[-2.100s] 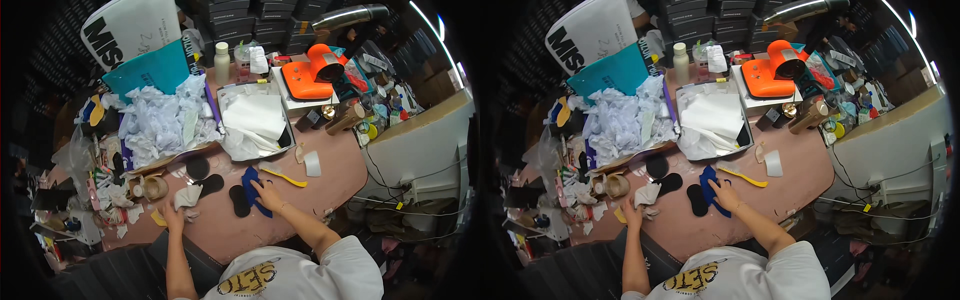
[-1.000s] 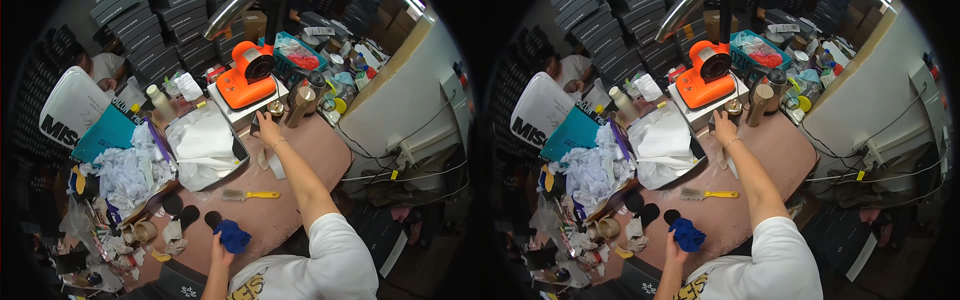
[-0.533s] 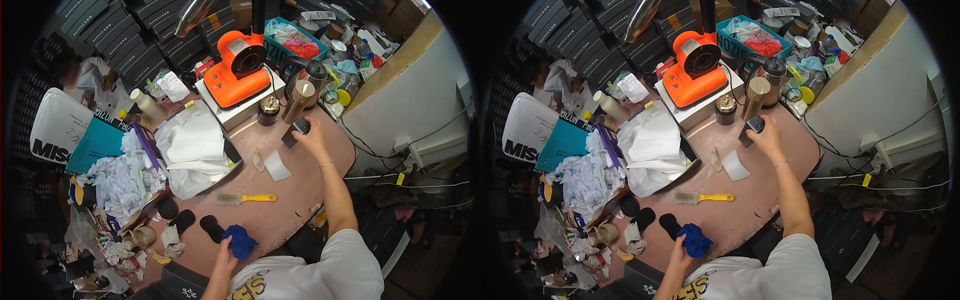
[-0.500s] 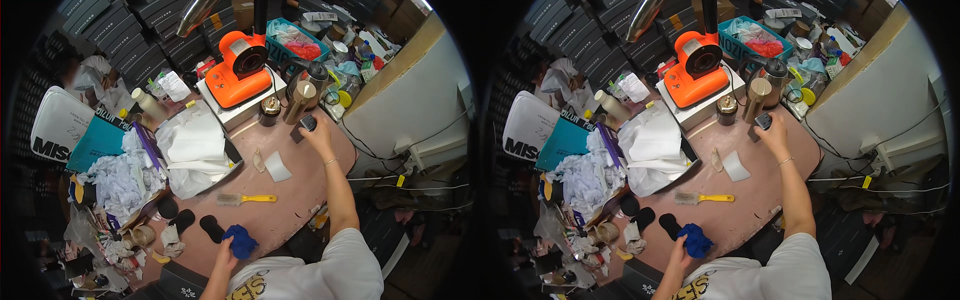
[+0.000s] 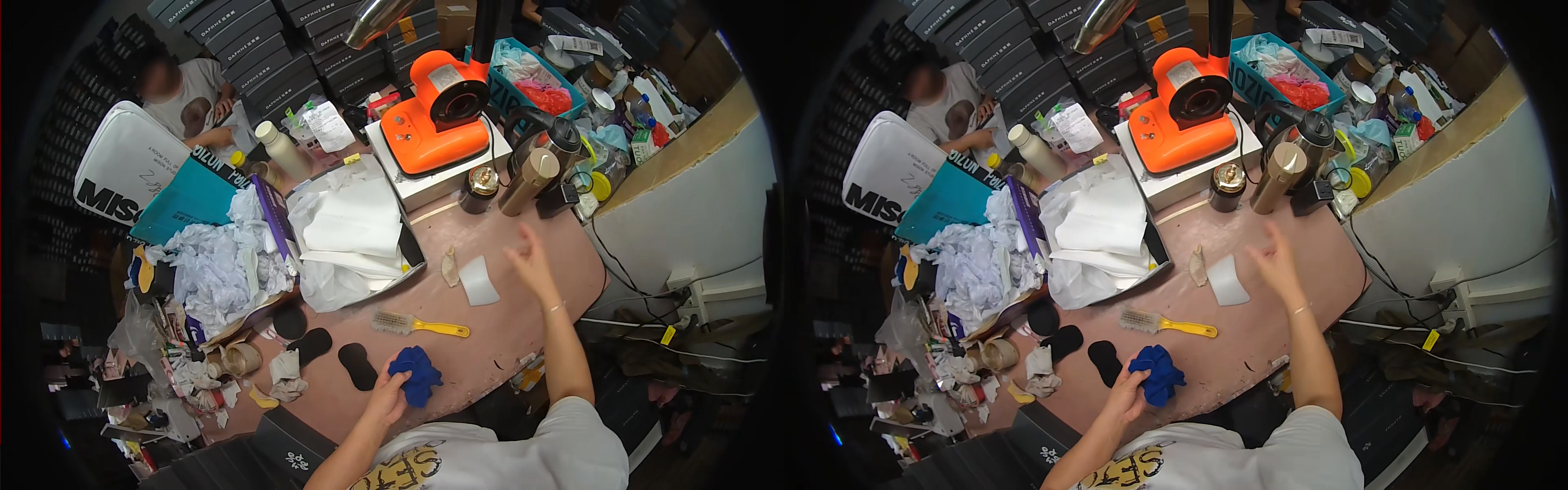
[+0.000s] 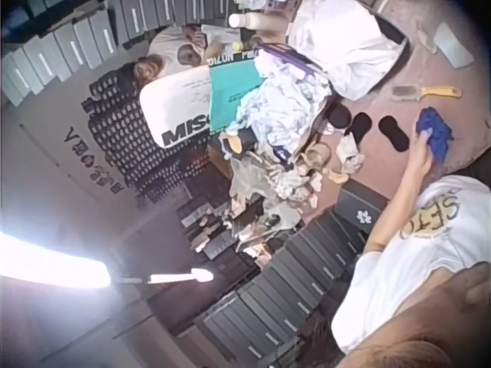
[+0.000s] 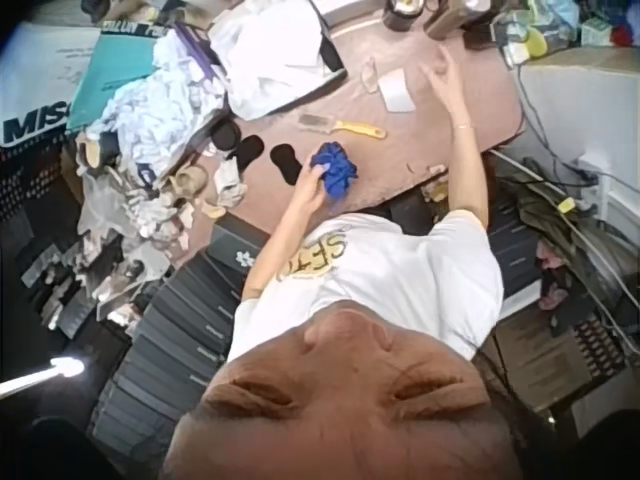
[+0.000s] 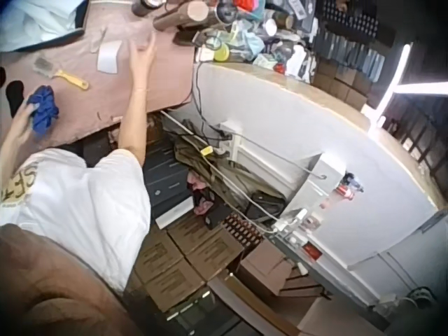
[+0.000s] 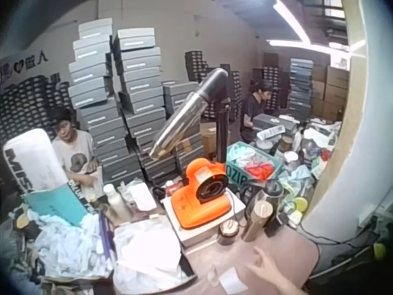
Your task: Packing high-heeled shoes into boxes with tissue paper and protective padding.
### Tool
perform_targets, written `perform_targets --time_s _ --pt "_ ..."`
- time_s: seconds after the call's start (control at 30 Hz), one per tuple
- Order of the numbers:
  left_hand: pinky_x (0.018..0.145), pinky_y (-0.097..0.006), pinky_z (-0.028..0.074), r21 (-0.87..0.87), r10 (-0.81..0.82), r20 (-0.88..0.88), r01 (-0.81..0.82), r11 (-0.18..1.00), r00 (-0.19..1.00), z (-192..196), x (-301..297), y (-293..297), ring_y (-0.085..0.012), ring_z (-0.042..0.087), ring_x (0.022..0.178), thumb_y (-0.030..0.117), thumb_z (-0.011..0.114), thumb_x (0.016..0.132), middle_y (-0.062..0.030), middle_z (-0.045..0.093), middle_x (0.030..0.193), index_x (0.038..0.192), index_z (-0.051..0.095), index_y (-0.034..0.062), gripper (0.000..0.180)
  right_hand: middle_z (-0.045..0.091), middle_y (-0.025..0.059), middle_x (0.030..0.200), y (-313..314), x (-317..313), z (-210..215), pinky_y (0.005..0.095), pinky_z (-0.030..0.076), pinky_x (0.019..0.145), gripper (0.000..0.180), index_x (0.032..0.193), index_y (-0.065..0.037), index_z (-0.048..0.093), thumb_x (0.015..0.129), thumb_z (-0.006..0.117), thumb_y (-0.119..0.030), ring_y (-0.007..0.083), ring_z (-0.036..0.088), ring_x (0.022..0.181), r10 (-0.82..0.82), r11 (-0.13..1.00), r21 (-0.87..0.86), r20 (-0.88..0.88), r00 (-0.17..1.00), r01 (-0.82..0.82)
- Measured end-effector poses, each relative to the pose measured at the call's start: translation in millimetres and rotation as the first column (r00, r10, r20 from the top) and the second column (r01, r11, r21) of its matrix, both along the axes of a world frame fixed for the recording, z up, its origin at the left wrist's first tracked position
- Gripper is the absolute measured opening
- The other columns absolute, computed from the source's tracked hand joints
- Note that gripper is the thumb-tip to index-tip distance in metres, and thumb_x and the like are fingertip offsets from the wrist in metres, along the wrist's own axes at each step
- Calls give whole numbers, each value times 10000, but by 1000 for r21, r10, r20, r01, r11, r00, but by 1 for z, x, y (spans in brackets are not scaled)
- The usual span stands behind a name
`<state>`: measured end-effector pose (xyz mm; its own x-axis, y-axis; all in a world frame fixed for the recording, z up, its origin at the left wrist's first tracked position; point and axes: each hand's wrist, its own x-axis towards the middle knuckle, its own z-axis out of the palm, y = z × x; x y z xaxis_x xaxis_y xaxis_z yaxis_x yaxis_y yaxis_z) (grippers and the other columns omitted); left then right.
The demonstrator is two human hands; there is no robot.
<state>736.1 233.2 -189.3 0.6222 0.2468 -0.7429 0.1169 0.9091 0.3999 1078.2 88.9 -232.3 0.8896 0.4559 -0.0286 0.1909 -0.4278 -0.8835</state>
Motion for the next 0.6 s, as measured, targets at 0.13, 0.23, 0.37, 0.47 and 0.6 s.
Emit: perform_targets --time_s 0.13,0.23,0.37,0.47,0.6 --pt "961 -367 448 204 231 86 -244 948 969 6 28 -10 -231 536 1118 -15 533 868 -91 511 1235 1352 365 92 523 520 73 1234 23 -166 45 291 526 759 640 1449 -94 289 922 581 -311 131 560 994 559 813 418 -754 344 -405" --pt "1024 -381 383 636 -100 12 70 768 995 23 36 -17 -252 467 1224 9 556 866 -135 473 1310 1369 352 65 545 512 64 1250 43 -214 30 323 517 838 564 1424 -95 309 947 546 -278 158 522 1106 504 821 526 -850 151 221" --pt "1070 -423 295 913 -220 -408 398 -91 886 42 33 -11 -430 295 1343 167 658 828 -292 270 1444 1423 297 45 707 551 83 1231 56 -182 30 366 485 904 466 1350 -52 391 950 517 -255 203 570 1091 474 799 555 -819 324 233" --pt "1004 -398 389 901 -251 -303 362 238 919 40 -1 -6 -366 445 1242 168 643 847 -253 335 1406 1412 332 50 656 588 103 1166 74 -109 5 338 526 736 417 1307 -74 445 926 537 -217 216 615 981 432 685 594 -798 421 422" --pt "933 -361 447 827 -189 -336 385 410 923 3 -78 -13 -293 560 1089 160 636 854 -207 463 1286 1271 498 22 460 611 78 1086 114 -32 -36 303 507 579 381 1255 -126 477 903 591 -217 182 617 894 327 834 542 -633 702 101"
